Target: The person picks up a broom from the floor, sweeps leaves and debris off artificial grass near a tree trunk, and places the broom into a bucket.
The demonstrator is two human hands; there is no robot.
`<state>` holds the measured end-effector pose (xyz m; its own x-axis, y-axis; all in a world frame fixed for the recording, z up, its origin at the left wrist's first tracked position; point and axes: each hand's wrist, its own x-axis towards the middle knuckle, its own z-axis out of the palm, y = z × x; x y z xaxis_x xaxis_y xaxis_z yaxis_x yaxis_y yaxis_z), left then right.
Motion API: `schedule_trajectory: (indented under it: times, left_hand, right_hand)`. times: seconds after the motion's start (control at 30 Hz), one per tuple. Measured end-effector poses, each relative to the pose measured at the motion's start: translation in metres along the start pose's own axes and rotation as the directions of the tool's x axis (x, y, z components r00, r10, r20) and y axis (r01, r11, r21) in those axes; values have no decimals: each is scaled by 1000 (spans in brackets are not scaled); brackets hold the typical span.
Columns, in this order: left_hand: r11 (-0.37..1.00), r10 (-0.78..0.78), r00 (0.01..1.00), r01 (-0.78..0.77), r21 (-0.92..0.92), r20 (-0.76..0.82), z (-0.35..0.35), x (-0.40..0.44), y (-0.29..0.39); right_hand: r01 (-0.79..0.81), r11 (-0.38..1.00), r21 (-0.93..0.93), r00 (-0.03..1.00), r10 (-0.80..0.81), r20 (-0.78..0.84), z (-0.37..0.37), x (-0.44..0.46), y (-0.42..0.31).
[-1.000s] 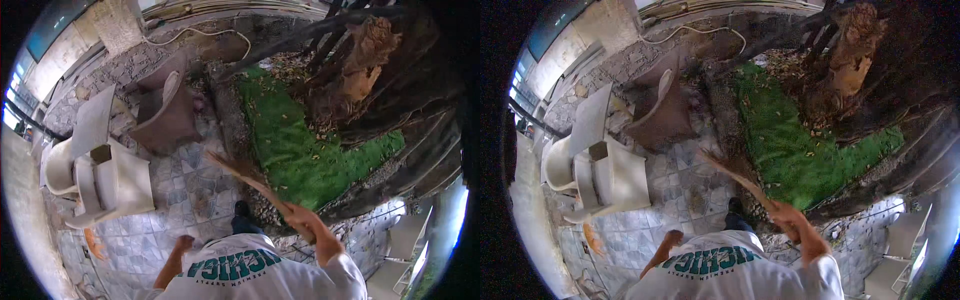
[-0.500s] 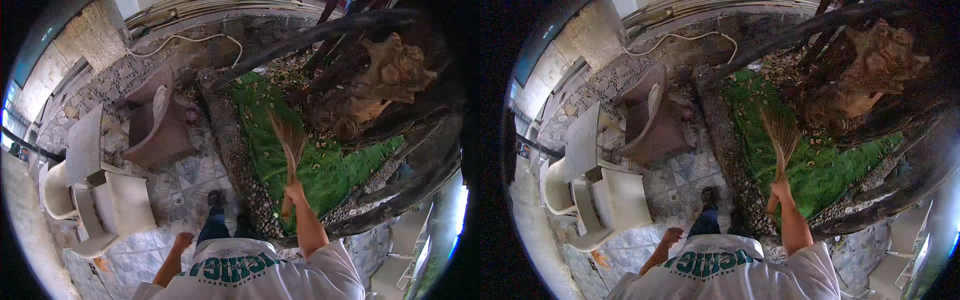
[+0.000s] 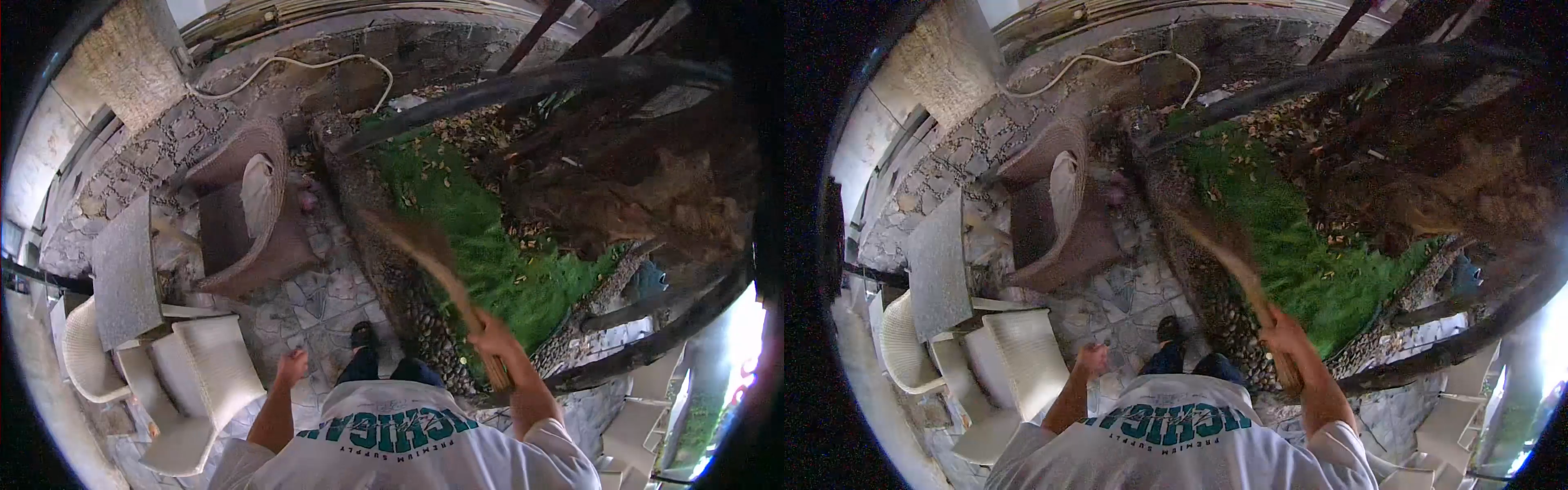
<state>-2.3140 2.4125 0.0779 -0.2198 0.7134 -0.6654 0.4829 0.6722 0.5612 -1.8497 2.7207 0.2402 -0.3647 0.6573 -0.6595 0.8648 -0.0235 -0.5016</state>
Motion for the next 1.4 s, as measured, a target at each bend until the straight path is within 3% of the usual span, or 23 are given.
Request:
schedule_trajectory:
  times: [0.03,0.07,0.1,0.13,0.17,0.23,0.37,0.43,0.57,0.7,0.77,0.83,0.87,0.93,0.97,1.03,1.07,1.13,1.17,1.23,1.33,1.37,1.4]
  left_hand:
    - [898,-157,986,165,-408,55,-11,2,7]
    - [899,-161,985,171,-403,57,-8,8,-10]
    - [927,22,997,-46,-372,-70,6,26,-41]
    - [912,215,958,-266,-314,-188,11,43,-55]
    - [909,222,957,-273,-314,-188,4,37,-40]
    - [644,-301,951,154,-749,-63,-5,2,1]
    - [603,-188,979,56,-795,-74,5,-34,-68]
    - [502,-449,845,508,-700,291,5,-36,-105]
    - [446,-384,887,422,-790,257,18,-58,-127]
    - [826,-90,990,15,-564,-106,15,4,-104]
    - [913,123,965,-201,-356,-230,12,42,-82]
    - [911,346,885,-396,-111,-313,14,63,-70]
    - [915,341,885,-389,-104,-316,5,50,-42]
    - [854,-90,995,60,-516,-34,-26,27,54]
    - [857,-102,994,73,-509,-29,-23,28,45]
    - [946,299,954,-297,133,2,-21,46,28]
    - [942,302,953,-301,149,13,-25,41,27]
    - [969,244,970,-244,29,17,-19,29,25]
    - [968,248,968,-249,29,27,-14,27,16]
    - [586,519,843,-470,661,139,-5,33,-18]
    - [874,189,970,-238,423,155,13,33,-73]
    - [872,188,968,-242,425,165,23,36,-94]
    - [650,673,740,-576,496,-23,34,43,-114]
  right_hand:
    - [-87,995,50,996,89,-24,-7,18,-22]
    - [-118,989,89,978,131,-161,-10,32,-43]
    - [-141,981,131,938,175,-300,-14,47,-65]
    - [-222,968,113,937,244,-251,-22,70,-88]
    - [-301,949,88,928,313,-202,-28,92,-104]
    - [-192,896,-400,972,119,-200,-10,161,-92]
    - [-373,865,-335,896,429,111,20,217,-98]
    - [18,975,-222,997,-2,73,33,177,-74]
    - [98,987,130,921,-139,363,-12,58,-47]
    - [-86,995,41,909,62,412,-37,-30,-112]
    - [97,992,-82,993,-91,80,-13,-2,-35]
    - [-33,999,-27,999,32,-38,-24,-1,-62]
    - [-159,986,41,977,163,-139,-26,6,-81]
    - [-397,912,101,910,405,-84,-20,37,-104]
    - [-401,910,105,910,409,-69,-7,56,-92]
    - [-349,932,-98,932,356,62,18,95,-66]
    - [-354,932,-80,931,359,64,22,86,-62]
    - [0,923,-385,984,69,166,20,50,-50]
    - [97,950,-295,981,-41,190,10,19,-48]
    - [180,962,-206,970,-140,197,2,-35,-41]
    - [117,973,-198,981,-82,176,12,-81,-29]
    - [26,999,-36,988,-20,156,13,-91,-28]
    - [-63,990,128,989,44,143,15,-97,-25]
